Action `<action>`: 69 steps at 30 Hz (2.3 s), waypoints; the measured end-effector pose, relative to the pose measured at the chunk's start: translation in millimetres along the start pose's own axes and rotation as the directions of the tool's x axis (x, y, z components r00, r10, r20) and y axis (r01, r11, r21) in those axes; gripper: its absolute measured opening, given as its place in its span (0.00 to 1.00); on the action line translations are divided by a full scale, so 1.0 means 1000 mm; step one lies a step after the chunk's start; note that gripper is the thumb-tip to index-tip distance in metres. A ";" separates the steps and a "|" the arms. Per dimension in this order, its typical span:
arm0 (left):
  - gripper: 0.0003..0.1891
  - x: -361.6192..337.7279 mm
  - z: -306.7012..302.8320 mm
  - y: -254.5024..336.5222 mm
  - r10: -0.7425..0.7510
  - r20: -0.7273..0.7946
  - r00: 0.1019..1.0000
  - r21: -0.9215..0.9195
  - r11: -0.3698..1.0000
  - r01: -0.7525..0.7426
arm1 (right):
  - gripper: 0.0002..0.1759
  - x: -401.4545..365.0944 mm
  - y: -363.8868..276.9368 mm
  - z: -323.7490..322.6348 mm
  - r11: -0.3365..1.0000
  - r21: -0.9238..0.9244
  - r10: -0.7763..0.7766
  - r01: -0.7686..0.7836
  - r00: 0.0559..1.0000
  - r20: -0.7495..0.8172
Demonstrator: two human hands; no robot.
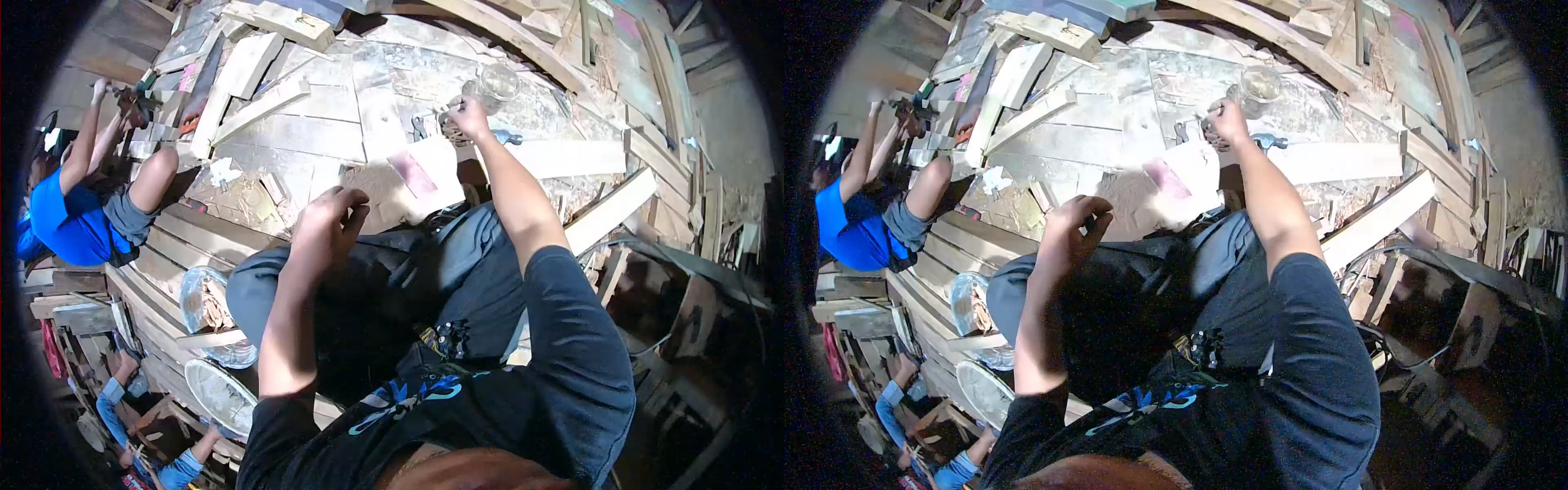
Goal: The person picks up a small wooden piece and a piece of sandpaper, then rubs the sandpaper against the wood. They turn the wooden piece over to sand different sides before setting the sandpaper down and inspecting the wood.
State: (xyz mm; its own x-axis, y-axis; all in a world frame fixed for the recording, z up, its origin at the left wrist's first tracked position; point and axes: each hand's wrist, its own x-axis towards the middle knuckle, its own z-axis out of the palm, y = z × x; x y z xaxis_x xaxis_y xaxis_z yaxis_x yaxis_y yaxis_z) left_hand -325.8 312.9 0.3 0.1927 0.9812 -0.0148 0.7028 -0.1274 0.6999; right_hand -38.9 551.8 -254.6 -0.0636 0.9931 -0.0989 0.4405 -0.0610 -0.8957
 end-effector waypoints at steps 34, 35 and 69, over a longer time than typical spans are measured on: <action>0.14 -0.037 -0.012 0.010 0.045 -0.410 0.911 -0.421 0.877 -0.232 | 0.13 -0.214 -0.145 0.046 0.993 0.110 -0.072 0.039 0.945 0.318; 0.14 -0.036 -0.009 0.011 0.044 -0.388 0.921 -0.429 0.875 -0.223 | 0.09 -0.223 -0.158 0.039 0.968 0.242 -0.022 -0.070 0.933 0.358; 0.10 -0.045 -0.001 0.032 0.333 -0.397 0.855 -0.040 0.925 -0.379 | 0.30 -0.296 -0.313 0.050 0.189 0.963 -0.142 0.191 0.976 -0.166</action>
State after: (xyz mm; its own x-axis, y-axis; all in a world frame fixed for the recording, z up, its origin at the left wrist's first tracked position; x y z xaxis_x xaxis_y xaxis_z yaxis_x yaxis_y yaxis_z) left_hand -313.3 264.8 24.2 0.1268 0.8543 0.5041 0.5498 -0.4835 0.6811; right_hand -202.5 272.5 33.7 0.0236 0.9944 0.1028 -0.7915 0.0814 -0.6057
